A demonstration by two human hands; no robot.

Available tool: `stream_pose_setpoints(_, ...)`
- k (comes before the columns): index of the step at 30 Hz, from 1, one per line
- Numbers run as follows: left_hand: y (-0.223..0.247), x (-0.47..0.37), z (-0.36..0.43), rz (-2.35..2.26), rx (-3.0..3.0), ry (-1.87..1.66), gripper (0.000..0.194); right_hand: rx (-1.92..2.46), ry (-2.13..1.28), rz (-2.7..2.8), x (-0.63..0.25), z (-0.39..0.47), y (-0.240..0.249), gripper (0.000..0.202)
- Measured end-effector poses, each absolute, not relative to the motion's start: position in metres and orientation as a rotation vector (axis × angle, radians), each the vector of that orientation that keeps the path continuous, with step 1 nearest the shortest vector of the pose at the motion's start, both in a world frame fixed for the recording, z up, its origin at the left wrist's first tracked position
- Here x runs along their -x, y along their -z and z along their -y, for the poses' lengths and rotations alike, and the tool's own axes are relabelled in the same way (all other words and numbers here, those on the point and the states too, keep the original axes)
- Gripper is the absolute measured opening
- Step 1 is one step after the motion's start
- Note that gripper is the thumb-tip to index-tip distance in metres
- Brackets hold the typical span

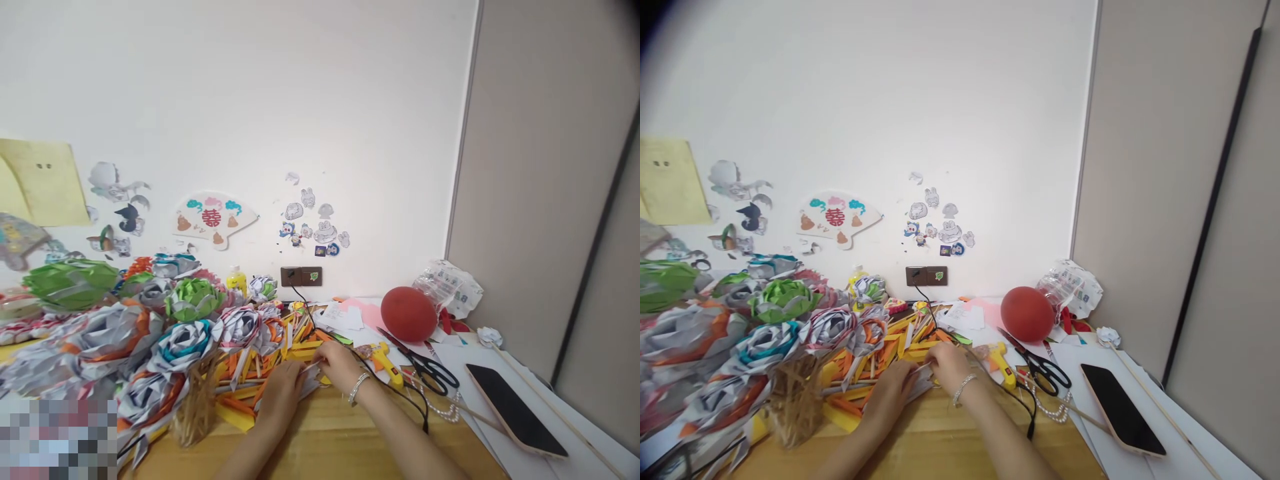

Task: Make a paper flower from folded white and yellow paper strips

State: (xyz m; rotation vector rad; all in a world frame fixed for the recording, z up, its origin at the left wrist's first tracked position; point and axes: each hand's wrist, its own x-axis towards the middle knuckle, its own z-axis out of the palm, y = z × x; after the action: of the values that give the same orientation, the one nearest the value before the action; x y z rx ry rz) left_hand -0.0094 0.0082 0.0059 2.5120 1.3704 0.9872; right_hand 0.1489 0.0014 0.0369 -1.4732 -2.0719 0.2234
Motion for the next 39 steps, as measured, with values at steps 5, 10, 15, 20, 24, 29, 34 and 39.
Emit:
stream_pose_setpoints(5,-0.006,0.010,-0.006,-1.385,-2.508,-1.053,0.017,1.410,-0.269,1.994,-0.153,-0.009,-0.030,0.022)
stream_pose_setpoints(10,-0.004,0.009,-0.008,-1.375,-2.522,-1.105,0.023,1.398,-0.284,1.953,-0.157,-0.013,-0.028,0.020)
stream_pose_setpoints(15,0.000,0.009,-0.011,-1.352,-2.492,-1.195,0.028,1.322,-0.264,2.010,-0.157,-0.005,-0.039,0.023)
stream_pose_setpoints(20,0.001,0.009,-0.009,-1.290,-2.512,-1.255,0.025,1.388,-0.282,2.090,-0.157,0.001,-0.041,0.024)
stream_pose_setpoints(24,-0.004,0.008,-0.002,-1.202,-2.537,-1.253,0.024,1.477,-0.278,2.132,-0.156,-0.001,-0.039,0.022)
stream_pose_setpoints(29,-0.006,0.006,0.003,-1.185,-2.432,-1.226,0.028,1.467,-0.257,2.185,-0.157,0.003,-0.044,0.024)
stream_pose_setpoints(34,-0.002,0.002,-0.003,-1.091,-1.990,-1.255,0.021,1.433,-0.214,2.277,-0.160,0.005,-0.048,0.029)
stream_pose_setpoints(39,0.001,0.000,-0.014,-0.863,-1.391,-1.147,0.024,1.297,-0.353,2.186,-0.166,0.004,-0.052,0.032)
